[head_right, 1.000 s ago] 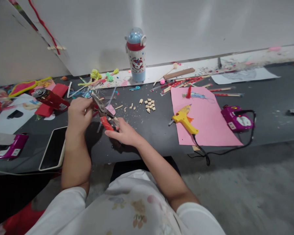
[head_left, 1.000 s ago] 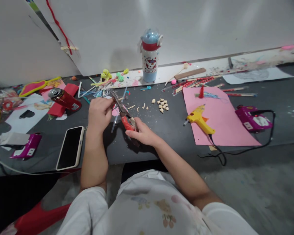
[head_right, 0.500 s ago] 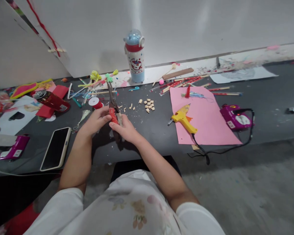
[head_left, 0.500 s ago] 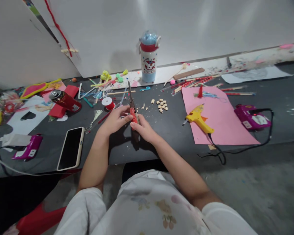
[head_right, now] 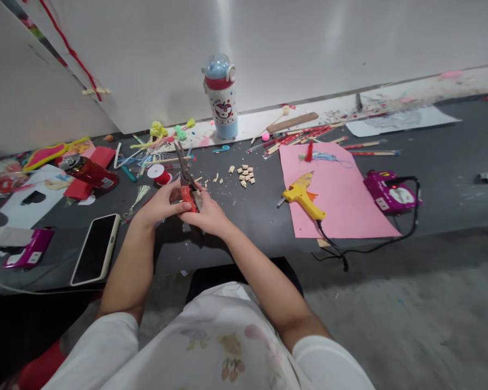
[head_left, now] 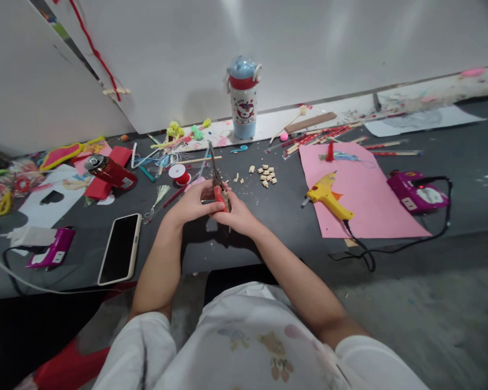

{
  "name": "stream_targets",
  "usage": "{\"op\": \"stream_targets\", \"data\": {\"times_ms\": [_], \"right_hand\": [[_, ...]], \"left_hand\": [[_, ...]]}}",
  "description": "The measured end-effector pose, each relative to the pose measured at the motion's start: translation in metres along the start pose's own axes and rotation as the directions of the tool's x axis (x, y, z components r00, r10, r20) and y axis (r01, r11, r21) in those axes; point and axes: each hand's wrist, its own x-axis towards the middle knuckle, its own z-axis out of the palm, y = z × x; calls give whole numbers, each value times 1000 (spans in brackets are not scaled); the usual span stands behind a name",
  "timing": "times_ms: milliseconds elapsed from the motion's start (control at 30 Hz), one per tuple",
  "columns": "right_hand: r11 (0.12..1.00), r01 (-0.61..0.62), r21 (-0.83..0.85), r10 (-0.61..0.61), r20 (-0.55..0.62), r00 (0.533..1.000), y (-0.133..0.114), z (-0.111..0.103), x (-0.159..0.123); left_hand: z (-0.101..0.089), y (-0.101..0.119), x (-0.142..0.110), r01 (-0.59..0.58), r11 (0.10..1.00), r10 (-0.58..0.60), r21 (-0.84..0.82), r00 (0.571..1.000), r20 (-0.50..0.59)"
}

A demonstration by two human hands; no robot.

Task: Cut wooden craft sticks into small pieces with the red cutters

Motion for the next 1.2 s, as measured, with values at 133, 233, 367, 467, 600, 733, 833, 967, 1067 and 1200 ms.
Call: {"op": "stream_targets", "data": {"times_ms": [133, 233, 367, 467, 600, 733, 833, 967, 1067, 1200], "right_hand": [[998, 16, -55, -17, -20, 1000, 1, 1, 0], [996, 17, -92, -20, -33, 999, 2, 3, 1], [993, 24, -112, -28, -39, 999, 2, 4, 2], [992, 32, -122, -37, -38, 999, 0, 3, 1], [993, 34, -116, -39, -46, 998, -1, 3, 0], [996, 20, -82, -23, -39, 999, 1, 3, 2], [1000, -2, -22, 1, -50, 999, 2, 4, 3], [999, -47, 13, 48, -86, 995, -2, 4, 1], [1000, -5, 14, 7, -97, 995, -4, 4, -1], [999, 3, 37, 0, -75, 997, 0, 5, 2]], "left_hand": [[-1, -2, -1, -45, 999, 45, 22, 999, -4], [-3, -2, -1, -74, 996, 74, 52, 997, 0], [-4, 0, -1, -66, 992, 68, 110, 998, -15], [-4, 1, -1, -69, 989, 72, 134, 997, -16], [-4, 1, -2, -81, 987, 84, 141, 996, -19], [-2, -2, -1, -65, 989, 70, 136, 997, -32], [-1, -3, 1, -60, 989, 67, 132, 997, -49], [-3, 1, -2, -113, 940, 160, 323, 980, -121], [-7, 5, -8, -125, 804, 359, 581, 882, -307], [-13, 4, -13, 55, 633, 584, 772, 620, -524]]}}
